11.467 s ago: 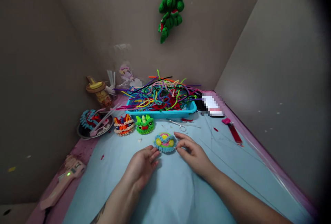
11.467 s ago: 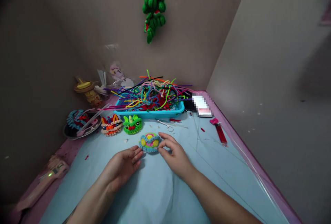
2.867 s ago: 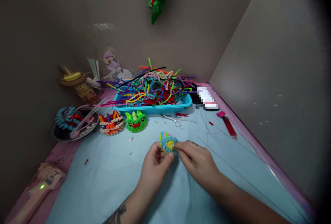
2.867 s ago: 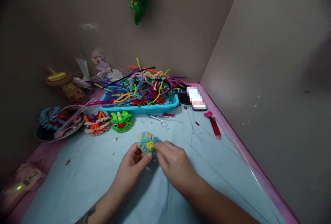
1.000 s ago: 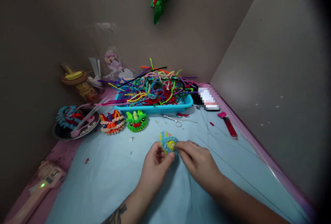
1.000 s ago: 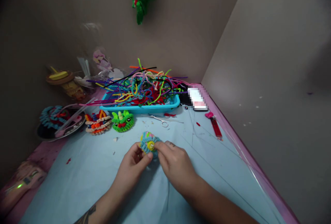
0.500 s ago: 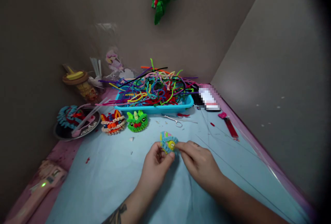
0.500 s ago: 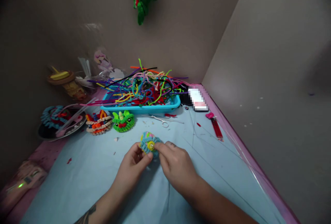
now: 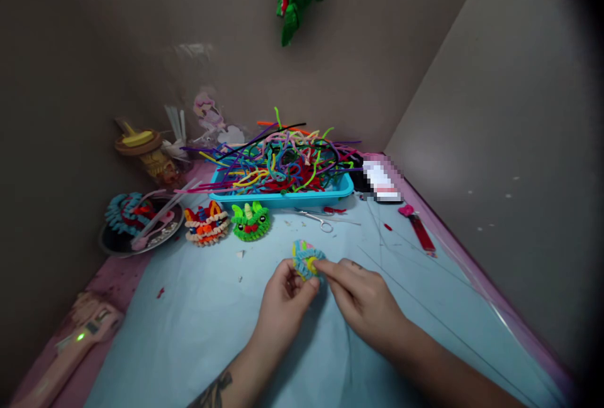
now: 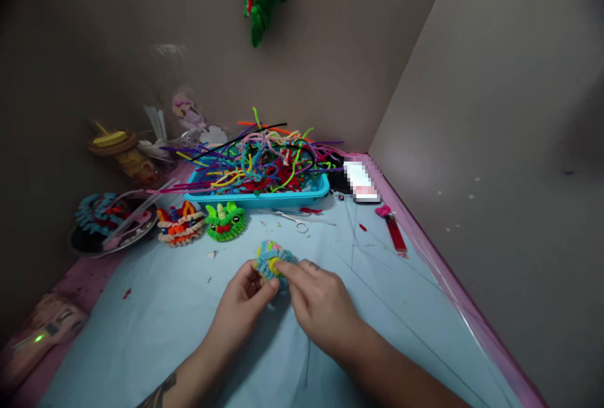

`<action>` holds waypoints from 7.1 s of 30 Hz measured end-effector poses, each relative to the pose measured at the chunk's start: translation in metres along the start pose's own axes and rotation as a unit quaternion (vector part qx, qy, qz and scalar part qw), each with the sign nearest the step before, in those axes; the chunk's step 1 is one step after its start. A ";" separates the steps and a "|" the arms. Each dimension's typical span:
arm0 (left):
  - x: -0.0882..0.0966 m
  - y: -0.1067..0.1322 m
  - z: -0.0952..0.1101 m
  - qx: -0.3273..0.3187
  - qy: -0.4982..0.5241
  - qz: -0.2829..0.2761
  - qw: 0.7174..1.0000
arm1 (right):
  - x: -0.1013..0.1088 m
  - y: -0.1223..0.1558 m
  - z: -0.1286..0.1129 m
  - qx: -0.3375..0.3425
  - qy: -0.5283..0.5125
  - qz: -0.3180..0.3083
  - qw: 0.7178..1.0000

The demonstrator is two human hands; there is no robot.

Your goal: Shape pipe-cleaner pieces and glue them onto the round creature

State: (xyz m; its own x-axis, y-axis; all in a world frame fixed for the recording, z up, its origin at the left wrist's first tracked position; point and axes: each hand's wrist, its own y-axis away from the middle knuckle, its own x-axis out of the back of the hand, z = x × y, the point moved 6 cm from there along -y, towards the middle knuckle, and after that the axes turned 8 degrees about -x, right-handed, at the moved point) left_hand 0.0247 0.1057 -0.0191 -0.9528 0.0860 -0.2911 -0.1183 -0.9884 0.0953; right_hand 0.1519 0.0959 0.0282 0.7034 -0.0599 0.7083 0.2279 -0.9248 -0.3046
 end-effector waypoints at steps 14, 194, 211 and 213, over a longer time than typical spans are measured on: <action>-0.001 -0.003 0.006 0.014 0.043 0.014 0.999 | 0.001 0.000 -0.001 0.001 0.002 0.012 1.000; 0.026 0.004 0.072 -0.317 -0.442 -0.047 0.838 | -0.011 -0.015 0.003 -0.134 -0.145 -0.003 0.980; -0.002 0.009 0.037 -0.150 -0.382 -0.220 0.885 | -0.028 -0.011 0.010 -0.307 -0.633 -0.013 0.710; -0.003 0.009 0.037 -0.146 -0.380 -0.227 0.885 | -0.027 -0.011 0.009 -0.291 -0.623 -0.007 0.726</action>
State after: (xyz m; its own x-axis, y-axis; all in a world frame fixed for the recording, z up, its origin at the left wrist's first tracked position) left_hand 0.0160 0.1010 0.0177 -0.7515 0.4328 0.4979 -0.5661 -0.8107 -0.1497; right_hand 0.1368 0.1107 0.0067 0.8500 0.0023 -0.5268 0.1728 -0.9459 0.2747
